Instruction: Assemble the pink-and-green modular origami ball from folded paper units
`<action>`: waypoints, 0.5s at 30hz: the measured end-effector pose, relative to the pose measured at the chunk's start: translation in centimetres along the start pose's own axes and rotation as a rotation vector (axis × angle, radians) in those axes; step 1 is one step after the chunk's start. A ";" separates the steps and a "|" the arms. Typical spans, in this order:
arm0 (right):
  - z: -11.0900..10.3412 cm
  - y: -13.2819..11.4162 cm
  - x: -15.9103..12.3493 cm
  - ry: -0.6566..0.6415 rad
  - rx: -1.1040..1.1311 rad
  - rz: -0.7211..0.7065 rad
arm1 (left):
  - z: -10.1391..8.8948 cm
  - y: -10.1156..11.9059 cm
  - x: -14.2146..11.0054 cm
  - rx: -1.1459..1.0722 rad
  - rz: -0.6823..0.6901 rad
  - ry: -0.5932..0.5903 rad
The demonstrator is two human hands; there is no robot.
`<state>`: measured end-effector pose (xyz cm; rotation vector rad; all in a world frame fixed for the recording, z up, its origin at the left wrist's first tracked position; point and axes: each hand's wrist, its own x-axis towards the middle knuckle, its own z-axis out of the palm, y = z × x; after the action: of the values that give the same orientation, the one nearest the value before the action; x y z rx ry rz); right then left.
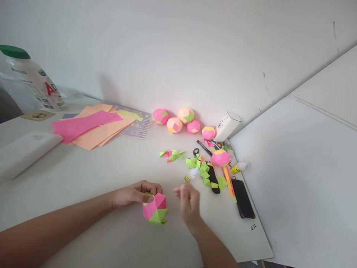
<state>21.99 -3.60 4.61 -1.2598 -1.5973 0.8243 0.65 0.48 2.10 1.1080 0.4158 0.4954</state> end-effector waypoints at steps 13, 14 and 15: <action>-7.7 6.1 5.2 0.254 -0.964 0.022 | 0.0 -0.1 0.0 0.042 -0.011 0.002; -7.5 6.4 5.2 0.243 -0.965 0.030 | 0.0 -0.1 0.0 0.044 -0.012 0.001; -7.5 6.6 5.2 0.238 -0.962 0.037 | 0.1 0.0 0.0 0.047 -0.014 0.004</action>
<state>30.95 2.89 2.70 -1.9481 -1.8207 -0.1516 0.69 0.42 2.12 1.1490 0.4402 0.4770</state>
